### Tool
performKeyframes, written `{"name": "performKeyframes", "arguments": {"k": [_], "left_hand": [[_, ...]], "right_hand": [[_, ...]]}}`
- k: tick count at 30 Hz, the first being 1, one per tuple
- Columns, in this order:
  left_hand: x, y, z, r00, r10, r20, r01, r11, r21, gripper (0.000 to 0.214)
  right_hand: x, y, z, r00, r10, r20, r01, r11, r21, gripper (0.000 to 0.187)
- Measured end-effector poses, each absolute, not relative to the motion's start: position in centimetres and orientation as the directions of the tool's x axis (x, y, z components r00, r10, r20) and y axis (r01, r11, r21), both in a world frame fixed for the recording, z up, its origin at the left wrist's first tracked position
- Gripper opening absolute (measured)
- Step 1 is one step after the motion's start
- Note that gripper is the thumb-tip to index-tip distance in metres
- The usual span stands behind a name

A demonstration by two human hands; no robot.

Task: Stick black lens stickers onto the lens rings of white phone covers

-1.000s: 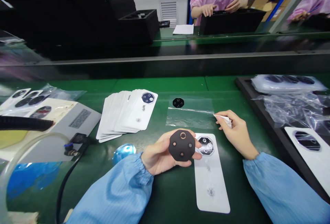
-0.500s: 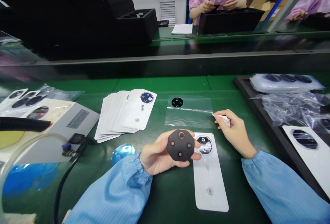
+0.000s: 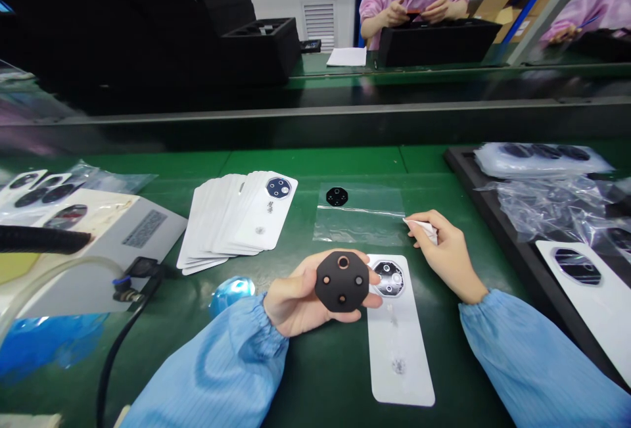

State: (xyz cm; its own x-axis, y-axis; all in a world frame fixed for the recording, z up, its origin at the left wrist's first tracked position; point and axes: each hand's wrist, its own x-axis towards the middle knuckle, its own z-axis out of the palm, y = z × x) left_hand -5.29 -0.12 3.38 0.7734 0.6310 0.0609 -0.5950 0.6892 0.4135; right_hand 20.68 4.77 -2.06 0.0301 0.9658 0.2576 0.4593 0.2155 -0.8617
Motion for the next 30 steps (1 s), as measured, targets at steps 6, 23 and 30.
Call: {"name": "performKeyframes", "arguments": {"k": [6,23,30], "left_hand": [[-5.2,-0.3,3.2,0.777,0.628,0.053,-0.582,0.683,0.442,0.045],[-4.3,-0.7,2.4,0.760,0.648,-0.051,-0.513,0.646,0.566,0.044],[-4.3,-0.7,2.4,0.757,0.649,-0.069,-0.501,0.646,0.576,0.043]], "right_hand": [[19.4,3.5,-0.4,0.127,0.929,0.347,0.419,0.267,-0.868,0.009],[16.4,-3.3,3.9,-0.376,0.625,0.684,0.382,0.777,-0.500,0.027],[16.4,-3.3,4.1,-0.423,0.622,0.659,0.447,0.776,-0.445,0.026]]}}
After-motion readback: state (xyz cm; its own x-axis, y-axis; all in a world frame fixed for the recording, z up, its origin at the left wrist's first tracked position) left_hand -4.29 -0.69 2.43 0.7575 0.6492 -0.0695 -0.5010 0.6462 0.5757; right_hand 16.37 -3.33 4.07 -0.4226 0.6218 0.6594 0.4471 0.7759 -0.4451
